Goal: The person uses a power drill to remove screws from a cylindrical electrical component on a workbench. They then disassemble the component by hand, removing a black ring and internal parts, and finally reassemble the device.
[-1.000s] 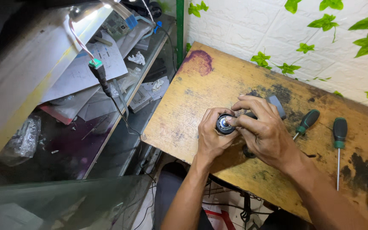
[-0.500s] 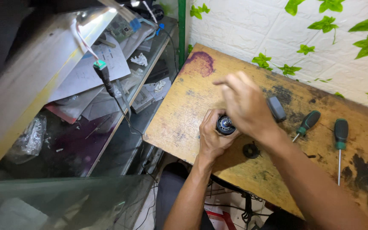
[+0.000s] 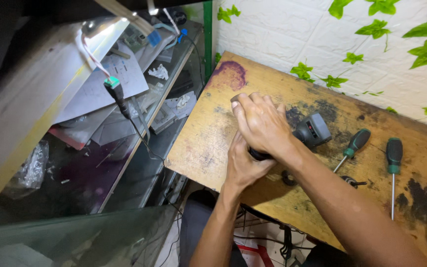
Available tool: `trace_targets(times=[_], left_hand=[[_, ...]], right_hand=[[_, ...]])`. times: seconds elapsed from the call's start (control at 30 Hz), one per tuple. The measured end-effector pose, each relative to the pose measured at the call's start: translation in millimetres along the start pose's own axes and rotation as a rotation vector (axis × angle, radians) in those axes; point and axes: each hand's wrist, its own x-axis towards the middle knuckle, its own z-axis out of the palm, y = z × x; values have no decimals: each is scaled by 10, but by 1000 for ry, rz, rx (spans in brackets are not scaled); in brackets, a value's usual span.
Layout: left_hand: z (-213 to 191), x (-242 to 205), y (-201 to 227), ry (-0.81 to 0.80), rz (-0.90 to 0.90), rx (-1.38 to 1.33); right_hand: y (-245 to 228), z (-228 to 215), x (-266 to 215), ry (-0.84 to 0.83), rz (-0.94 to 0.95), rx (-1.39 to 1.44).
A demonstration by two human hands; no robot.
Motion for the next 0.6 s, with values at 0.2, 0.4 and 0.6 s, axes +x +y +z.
trace_targets(times=[0.2, 0.4, 0.6], left_hand=[[-113, 14, -302, -270, -54, -145], [-74, -1, -507, -320, -75, -145], [7, -28, -456, -187, 65, -22]], right_hand=[[29, -37, 37, -44, 22, 127], [-43, -119, 10, -67, 65, 45], [51, -9, 43, -61, 105, 57]])
